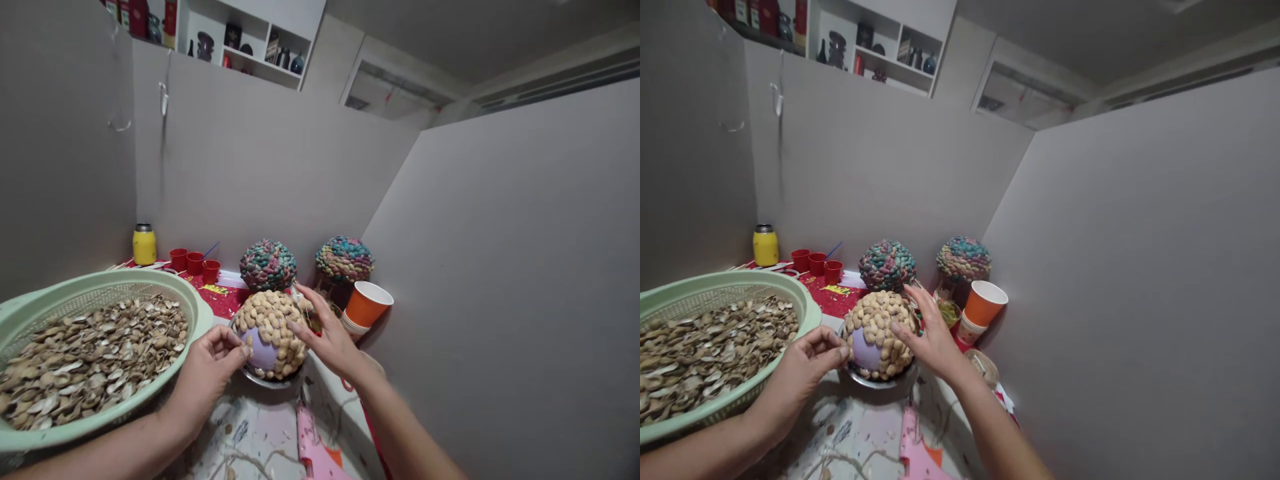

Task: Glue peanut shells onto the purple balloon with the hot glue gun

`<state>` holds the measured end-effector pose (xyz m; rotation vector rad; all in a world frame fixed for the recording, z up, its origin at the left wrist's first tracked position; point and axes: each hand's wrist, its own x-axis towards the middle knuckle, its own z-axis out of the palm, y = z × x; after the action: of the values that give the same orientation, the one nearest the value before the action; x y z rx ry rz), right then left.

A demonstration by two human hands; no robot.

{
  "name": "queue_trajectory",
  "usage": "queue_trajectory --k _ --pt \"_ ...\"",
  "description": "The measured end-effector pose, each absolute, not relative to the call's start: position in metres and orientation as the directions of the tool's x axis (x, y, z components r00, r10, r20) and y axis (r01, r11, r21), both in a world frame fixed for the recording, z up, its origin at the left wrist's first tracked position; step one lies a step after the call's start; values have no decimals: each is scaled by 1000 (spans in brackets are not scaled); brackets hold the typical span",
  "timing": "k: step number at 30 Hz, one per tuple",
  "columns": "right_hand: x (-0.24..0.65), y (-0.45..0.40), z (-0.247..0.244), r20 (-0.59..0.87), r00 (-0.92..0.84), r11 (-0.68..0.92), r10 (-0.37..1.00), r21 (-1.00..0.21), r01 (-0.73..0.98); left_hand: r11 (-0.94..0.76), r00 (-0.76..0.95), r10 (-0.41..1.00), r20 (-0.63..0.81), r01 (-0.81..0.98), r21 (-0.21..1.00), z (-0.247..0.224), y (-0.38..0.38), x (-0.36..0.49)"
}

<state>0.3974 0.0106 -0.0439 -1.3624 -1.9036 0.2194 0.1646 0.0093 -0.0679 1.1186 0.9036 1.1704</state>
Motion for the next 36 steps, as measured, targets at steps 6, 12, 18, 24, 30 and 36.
queue_trajectory --k 6,12,18,24,30,36 --pt "394 34 -53 365 -197 392 910 -601 696 36 186 982 11 -248 968 -69 11 166" --pt "390 32 -58 433 -116 395 894 -640 659 65 188 982 -15 -261 963 -69 13 172" --pt "387 31 -65 480 -41 394 877 -666 633 53 147 989 -18 -239 970 -64 15 177" --pt "385 30 -65 489 -21 398 872 -682 614 -10 127 991 32 -168 986 -62 19 182" --pt "384 29 -64 490 -20 399 871 -685 609 -62 99 992 72 -102 993 -64 19 188" --pt "384 29 -63 489 -17 397 872 -687 608 -71 94 992 80 -87 994 -69 21 190"
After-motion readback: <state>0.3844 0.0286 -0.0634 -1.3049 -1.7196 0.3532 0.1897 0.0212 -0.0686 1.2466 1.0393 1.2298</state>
